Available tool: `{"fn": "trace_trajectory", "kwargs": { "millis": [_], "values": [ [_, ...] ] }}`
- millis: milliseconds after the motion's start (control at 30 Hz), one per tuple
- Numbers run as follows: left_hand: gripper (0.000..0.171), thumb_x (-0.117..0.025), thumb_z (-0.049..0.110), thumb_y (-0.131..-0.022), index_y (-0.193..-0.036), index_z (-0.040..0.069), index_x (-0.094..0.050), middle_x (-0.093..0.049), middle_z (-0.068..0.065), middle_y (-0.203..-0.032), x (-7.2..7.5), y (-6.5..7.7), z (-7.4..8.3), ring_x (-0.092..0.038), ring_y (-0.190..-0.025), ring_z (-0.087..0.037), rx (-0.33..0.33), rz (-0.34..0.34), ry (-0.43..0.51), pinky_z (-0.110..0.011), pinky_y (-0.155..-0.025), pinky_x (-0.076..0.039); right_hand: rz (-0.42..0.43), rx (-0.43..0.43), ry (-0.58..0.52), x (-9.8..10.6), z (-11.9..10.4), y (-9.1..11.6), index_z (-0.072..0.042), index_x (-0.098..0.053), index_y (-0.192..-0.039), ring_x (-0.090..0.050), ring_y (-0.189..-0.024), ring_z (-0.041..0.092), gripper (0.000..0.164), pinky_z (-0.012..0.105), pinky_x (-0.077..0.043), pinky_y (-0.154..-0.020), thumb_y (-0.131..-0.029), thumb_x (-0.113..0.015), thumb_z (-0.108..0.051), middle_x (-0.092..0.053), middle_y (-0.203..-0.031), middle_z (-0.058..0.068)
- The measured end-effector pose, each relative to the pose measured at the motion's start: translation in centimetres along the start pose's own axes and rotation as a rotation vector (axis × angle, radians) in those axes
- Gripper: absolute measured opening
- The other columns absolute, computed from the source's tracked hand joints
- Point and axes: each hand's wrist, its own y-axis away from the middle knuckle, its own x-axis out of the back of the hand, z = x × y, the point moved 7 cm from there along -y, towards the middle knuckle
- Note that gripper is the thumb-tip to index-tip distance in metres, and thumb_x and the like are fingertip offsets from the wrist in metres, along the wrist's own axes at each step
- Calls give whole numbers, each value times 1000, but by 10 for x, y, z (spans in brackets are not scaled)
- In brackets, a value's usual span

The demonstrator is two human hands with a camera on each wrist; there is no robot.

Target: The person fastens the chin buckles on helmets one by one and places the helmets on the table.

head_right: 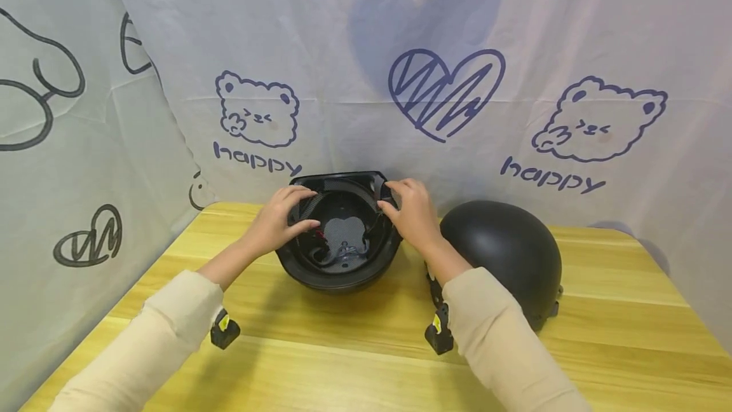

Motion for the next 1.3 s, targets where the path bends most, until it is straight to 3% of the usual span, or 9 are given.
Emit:
{"fn": "trace_trajectory", "kwargs": {
  "millis": [200,367,533,767,1033,1167,1200,1300],
  "values": [
    [55,-67,28,-85,-129,0,-50,-48,-21,-130,5,-11,-22,-43,-124,-36,256,-34,85,-49,-105,-35,-73,-116,-97,-3,15,-10,3,-55,-126,-52,-114,39,46,51,-44,-94,-89,-63,-23,-55,-124,25],
    [60,-60,32,-90,-136,-2,-40,-38,-24,-140,1,-17,-39,-35,-131,-38,450,-71,177,-51,-108,-30,-146,-219,-160,-11,24,-18,4,-47,-133,-50,-117,41,52,51,-45,-94,-93,-56,-27,-51,-129,28],
    [67,-55,37,-92,-141,-2,-31,-30,-24,-146,-6,-18,-52,-29,-135,-37,613,-125,210,-50,-110,-28,-228,-343,-202,-25,31,-25,1,-39,-139,-45,-125,38,58,51,-42,-98,-95,-49,-34,-45,-137,26],
    [74,-51,41,-92,-145,-1,-22,-26,-23,-149,-16,-22,-55,-26,-138,-37,725,-180,293,-48,-112,-25,-316,-469,-223,-42,40,-28,1,-29,-144,-40,-129,39,65,51,-37,-104,-97,-41,-43,-39,-142,25],
    [79,-50,45,-92,-149,8,-10,-17,-22,-153,-23,-22,-56,-21,-140,-37,857,-138,387,-50,-113,-23,-409,-568,-293,-62,49,-20,2,-20,-146,-23,-139,37,71,49,-25,-112,-97,-35,-47,-21,-152,22],
    [87,-51,54,-88,-149,8,-9,-18,-21,-153,-37,-21,-76,-21,-140,-36,918,-138,389,-49,-113,-23,-406,-585,-340,-66,51,-20,1,-19,-147,-21,-140,36,71,48,-22,-114,-97,-35,-48,-20,-152,21],
    [93,-50,61,-84,-149,8,-10,-20,-22,-152,-45,-20,-88,-23,-139,-37,931,-118,380,-49,-111,-26,-403,-582,-341,-67,53,-20,1,-20,-147,-22,-140,36,72,47,-23,-114,-97,-34,-49,-20,-152,21],
    [100,-51,67,-80,-149,6,-12,-20,-21,-152,-53,-17,-102,-24,-139,-35,1015,-105,426,-46,-112,-27,-387,-548,-335,-74,63,-26,-1,-24,-146,-26,-138,36,78,47,-27,-112,-93,-36,-58,-25,-151,21]
  ]
}}
